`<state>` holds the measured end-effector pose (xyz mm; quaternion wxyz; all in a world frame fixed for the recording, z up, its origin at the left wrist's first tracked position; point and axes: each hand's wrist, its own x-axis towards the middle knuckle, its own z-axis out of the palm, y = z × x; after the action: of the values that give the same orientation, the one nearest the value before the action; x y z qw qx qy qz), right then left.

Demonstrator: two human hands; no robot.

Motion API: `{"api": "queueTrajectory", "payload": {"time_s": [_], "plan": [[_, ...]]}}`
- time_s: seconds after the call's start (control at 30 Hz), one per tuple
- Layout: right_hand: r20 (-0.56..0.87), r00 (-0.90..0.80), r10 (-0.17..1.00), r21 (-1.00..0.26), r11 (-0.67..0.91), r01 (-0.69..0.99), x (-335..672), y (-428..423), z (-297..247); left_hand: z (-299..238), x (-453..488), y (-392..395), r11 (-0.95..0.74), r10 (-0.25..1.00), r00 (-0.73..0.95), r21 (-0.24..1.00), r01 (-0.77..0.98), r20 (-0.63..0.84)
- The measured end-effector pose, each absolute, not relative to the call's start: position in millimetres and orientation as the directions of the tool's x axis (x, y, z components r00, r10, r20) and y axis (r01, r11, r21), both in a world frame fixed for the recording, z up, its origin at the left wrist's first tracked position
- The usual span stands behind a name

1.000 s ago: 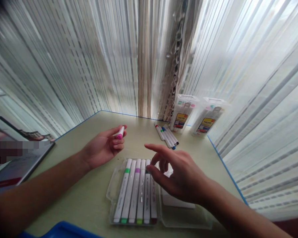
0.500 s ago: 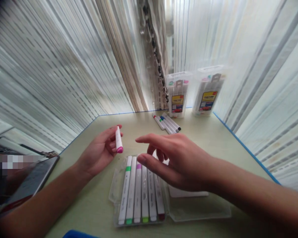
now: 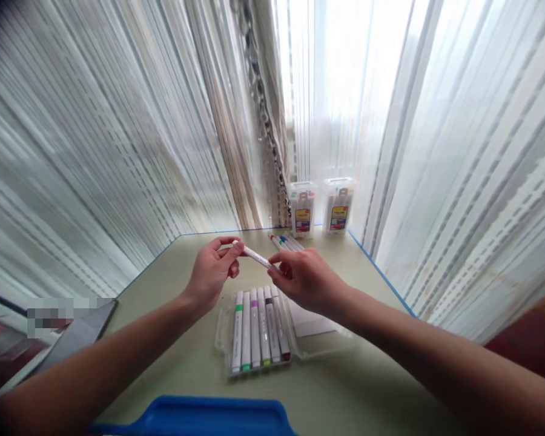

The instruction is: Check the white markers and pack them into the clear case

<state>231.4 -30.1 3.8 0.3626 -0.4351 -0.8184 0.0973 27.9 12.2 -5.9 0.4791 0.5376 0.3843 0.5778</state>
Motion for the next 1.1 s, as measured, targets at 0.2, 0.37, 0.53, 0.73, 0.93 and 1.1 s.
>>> {"api": "queueTrajectory", "payload": {"time_s": [0.2, 0.37, 0.53, 0.73, 0.93, 1.1], "plan": [[0.503, -0.255, 0.826, -0.453, 0.503, 0.736, 259, -76, 16, 13, 36, -1, -0.396, 0.891, 0.311, 0.900, 0.180, 0.330], [0.587, -0.302, 0.751, -0.276, 0.537, 0.797, 267, -105, 5, 19, 54, -5, -0.669, 0.718, 0.570, 0.622, 0.406, 0.400], [0.583, -0.333, 0.741, -0.233, 0.545, 0.805, 259, -108, -7, 12, 63, 14, -0.770, 0.604, 0.730, 0.470, 0.431, 0.320], [0.482, -0.386, 0.786, -0.226, 0.537, 0.812, 255, -110, -15, -1, 54, 34, -0.839, 0.521, 0.771, 0.388, 0.382, 0.366], [0.445, -0.433, 0.784, -0.149, 0.542, 0.827, 252, -112, -17, -7, 52, 34, -0.916, 0.366, 0.825, 0.323, 0.238, 0.429], [0.396, -0.440, 0.806, -0.150, 0.529, 0.835, 247, -109, -11, -6, 58, 27, -0.918, 0.315, 0.878, 0.350, 0.185, 0.361]]}}
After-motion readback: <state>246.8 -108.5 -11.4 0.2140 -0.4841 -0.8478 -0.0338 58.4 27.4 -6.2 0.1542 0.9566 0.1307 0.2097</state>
